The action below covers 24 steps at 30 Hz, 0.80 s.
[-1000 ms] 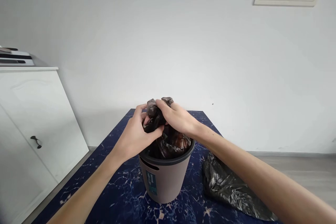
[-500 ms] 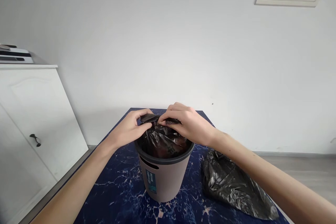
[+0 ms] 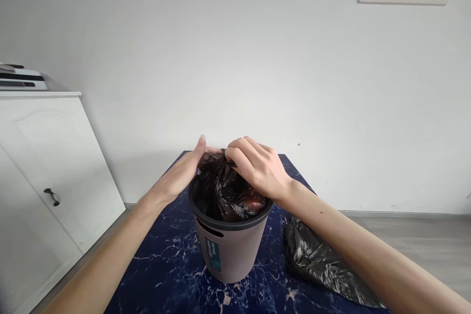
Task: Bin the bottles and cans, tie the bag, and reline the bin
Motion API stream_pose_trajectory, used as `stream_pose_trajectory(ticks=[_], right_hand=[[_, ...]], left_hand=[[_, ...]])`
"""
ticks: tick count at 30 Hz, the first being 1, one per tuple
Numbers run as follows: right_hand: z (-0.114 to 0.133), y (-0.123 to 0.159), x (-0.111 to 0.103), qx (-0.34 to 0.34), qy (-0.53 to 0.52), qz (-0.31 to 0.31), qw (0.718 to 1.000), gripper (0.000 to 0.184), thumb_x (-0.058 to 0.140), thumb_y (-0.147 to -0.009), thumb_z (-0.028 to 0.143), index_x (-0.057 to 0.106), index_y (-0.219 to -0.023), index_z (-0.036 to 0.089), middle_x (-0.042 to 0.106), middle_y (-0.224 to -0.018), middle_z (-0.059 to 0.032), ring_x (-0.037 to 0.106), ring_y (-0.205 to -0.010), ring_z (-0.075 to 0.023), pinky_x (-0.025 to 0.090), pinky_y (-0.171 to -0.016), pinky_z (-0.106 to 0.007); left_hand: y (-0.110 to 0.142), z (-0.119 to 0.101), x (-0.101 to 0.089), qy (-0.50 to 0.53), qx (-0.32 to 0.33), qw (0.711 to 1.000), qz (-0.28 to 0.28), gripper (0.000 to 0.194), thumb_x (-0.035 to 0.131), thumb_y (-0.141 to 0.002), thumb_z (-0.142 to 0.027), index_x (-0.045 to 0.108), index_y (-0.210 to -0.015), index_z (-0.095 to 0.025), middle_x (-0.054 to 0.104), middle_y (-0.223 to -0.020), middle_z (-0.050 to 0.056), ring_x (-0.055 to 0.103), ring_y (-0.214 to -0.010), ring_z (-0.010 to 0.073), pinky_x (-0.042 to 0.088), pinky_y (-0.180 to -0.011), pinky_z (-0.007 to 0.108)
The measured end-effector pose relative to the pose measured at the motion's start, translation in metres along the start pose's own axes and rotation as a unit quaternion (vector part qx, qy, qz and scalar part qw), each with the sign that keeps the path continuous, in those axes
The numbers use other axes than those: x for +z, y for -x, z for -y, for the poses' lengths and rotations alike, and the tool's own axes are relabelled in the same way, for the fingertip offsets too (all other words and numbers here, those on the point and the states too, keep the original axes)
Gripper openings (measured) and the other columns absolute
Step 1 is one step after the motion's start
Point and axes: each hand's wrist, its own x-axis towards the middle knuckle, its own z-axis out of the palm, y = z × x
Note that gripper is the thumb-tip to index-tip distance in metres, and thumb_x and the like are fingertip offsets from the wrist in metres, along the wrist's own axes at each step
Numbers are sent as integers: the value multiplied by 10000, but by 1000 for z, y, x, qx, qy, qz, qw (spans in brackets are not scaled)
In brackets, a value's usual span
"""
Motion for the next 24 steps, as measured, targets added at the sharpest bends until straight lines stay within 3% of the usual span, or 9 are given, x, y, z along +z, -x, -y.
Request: stream_pose_trajectory(ticks=[5, 8, 11, 15, 20, 24], right_hand=[[1, -3, 4, 2, 68, -26, 997, 216, 510, -988, 58, 558, -1062, 255, 684, -1053, -65, 589, -882, -197, 442, -668, -346], [2, -5, 5, 9, 96, -38, 995, 203, 501, -983, 56, 555, -980, 253, 647, -933, -60, 529, -803, -205, 410, -675, -363], [2, -5, 4, -4, 94, 5, 996, 225, 460, -996, 67, 525, -895, 258, 584, -764, -22, 463, -699, -193, 354, -653, -371], [3, -6, 0, -18, 83, 38, 996, 209, 432, -1030, 97, 526, -929, 254, 615, -765, -19, 458, -674, -181, 347, -637, -361], [5, -6, -10, -49, 27, 52, 997, 147, 441, -1058, 124, 508, -1018, 249, 624, -752, -5, 475, -643, -166, 386, -626, -344], [13, 5, -27, 32, -91, 100, 990, 111, 483, -1052, 165, 468, -1120, 251, 602, -754, 12, 519, -651, -158, 433, -624, -320]], left_hand=[[-13, -4, -1, 50, -50, 996, 57, 596, 513, -960, -762, 805, -926, -244, 803, -1060, 93, 725, -1102, 310, 528, -1045, 471], [-18, -3, -2, 85, -47, 995, 31, 507, 674, -892, -715, 833, -975, -242, 808, -1122, 113, 717, -1147, 325, 534, -1053, 490], [-20, -1, -1, 100, -31, 994, 10, 393, 770, -856, -625, 845, -999, -267, 801, -1188, 96, 686, -1225, 321, 518, -1077, 484], [-21, -1, 4, 114, -40, 993, 9, 276, 808, -845, -512, 828, -932, -251, 810, -1063, 75, 729, -1074, 264, 553, -945, 395], [-23, 2, 4, 71, -16, 996, -57, 336, 782, -854, -547, 731, -850, -215, 753, -934, 47, 691, -892, 200, 512, -806, 325], [-24, 16, -4, -13, -24, 995, -100, 364, 718, -887, -576, 710, -871, -212, 764, -969, 71, 698, -938, 240, 494, -829, 358]])
